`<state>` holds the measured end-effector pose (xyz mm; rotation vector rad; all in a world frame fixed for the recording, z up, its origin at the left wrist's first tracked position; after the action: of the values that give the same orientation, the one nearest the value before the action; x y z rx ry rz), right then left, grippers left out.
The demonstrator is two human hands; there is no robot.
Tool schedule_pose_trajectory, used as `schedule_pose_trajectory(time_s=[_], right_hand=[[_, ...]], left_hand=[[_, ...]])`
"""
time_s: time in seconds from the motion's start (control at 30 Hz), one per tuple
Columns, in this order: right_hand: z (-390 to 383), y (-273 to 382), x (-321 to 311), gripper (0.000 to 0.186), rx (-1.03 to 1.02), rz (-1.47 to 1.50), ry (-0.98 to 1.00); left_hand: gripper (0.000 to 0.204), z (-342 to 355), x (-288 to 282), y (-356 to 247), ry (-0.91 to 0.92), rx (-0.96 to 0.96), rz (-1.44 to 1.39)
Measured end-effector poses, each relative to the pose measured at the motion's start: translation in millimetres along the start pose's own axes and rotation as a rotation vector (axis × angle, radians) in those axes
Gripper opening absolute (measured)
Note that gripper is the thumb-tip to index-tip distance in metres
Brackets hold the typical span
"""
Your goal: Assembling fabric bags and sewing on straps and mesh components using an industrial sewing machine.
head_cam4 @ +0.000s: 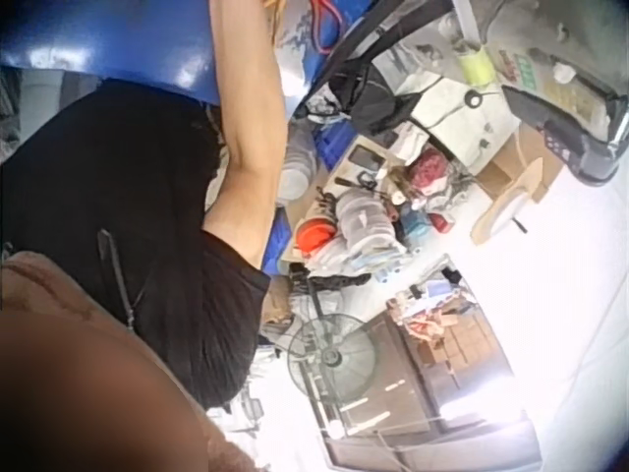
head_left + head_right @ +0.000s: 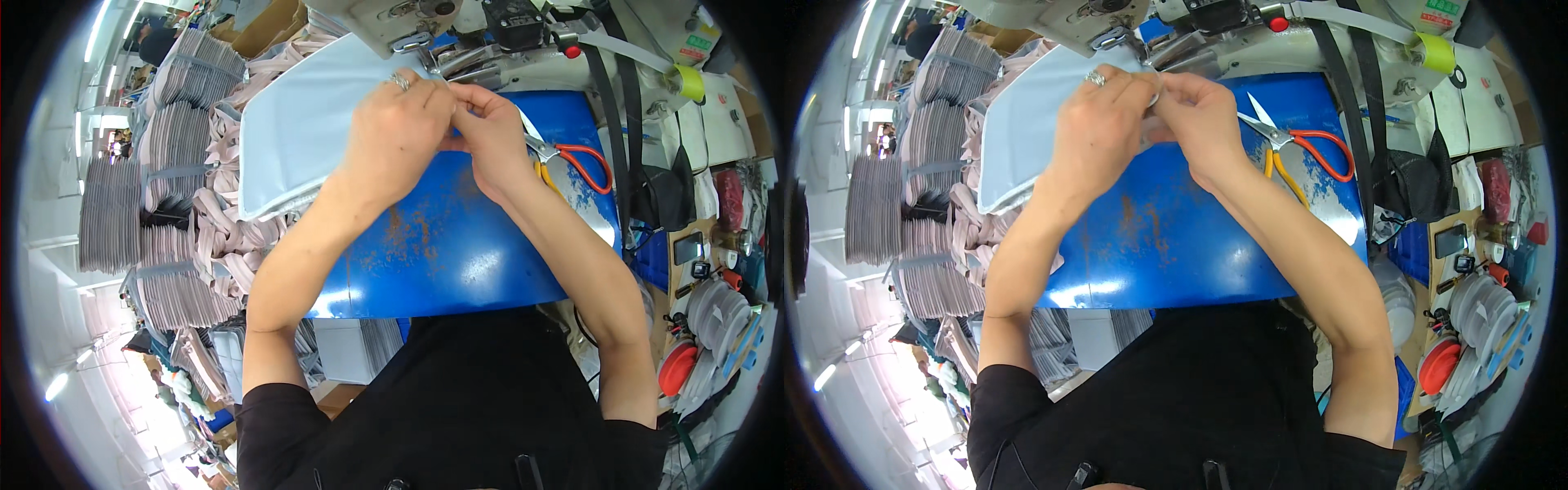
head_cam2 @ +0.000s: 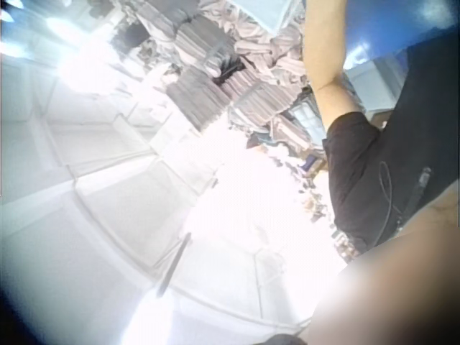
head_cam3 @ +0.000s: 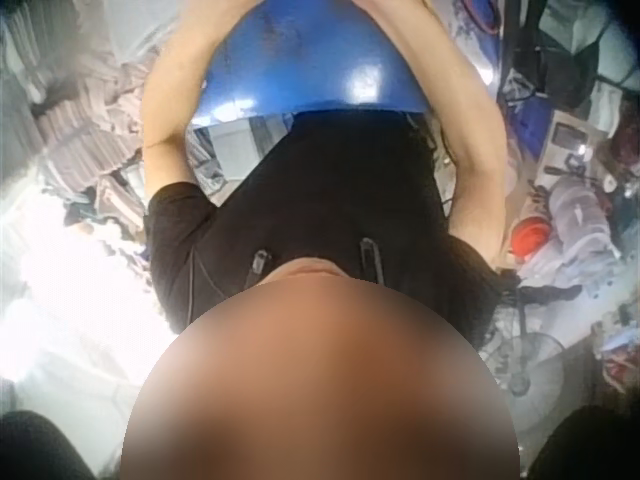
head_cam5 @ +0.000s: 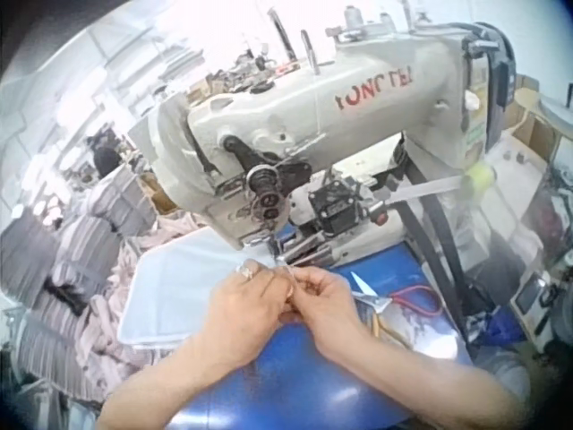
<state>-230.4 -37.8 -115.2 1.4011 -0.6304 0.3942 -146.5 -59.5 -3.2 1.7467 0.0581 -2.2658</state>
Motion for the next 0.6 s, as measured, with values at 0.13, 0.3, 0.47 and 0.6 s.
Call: schedule_pose_trajectory(time_s=[0.13, 0.3, 0.47, 0.6], right_hand=[[6, 1, -1, 0.028, -0.014, -0.073, -0.050], [8, 4, -1, 0.031, 0.024, -0.122, -0.068], [7, 2, 8, 0.034, 0.019, -0.246, -0.138], [-1, 9, 9, 0.042, 0.029, -0.447, -0.123]], left_hand=[[0.027, 1, 0, 16, 0.043, -0.011, -0.041], [0.058, -30, -11, 43, 0.278, -0.292, 0.084], [0.069, -42, -8, 41, 0.390, -0.208, -0.045], [0.065, -38, -21, 34, 0.377, -0.083, 0.046]])
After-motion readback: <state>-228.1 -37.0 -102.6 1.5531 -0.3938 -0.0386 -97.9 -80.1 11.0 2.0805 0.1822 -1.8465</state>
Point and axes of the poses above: each hand's wrist, its own z-axis towards the middle knuckle, its own x-axis out of the palm, y = z × x, the point moved 7 cm from there along z, towards the middle knuckle, and after that the axes turned 14 degrees about y, right-handed, at the moved point
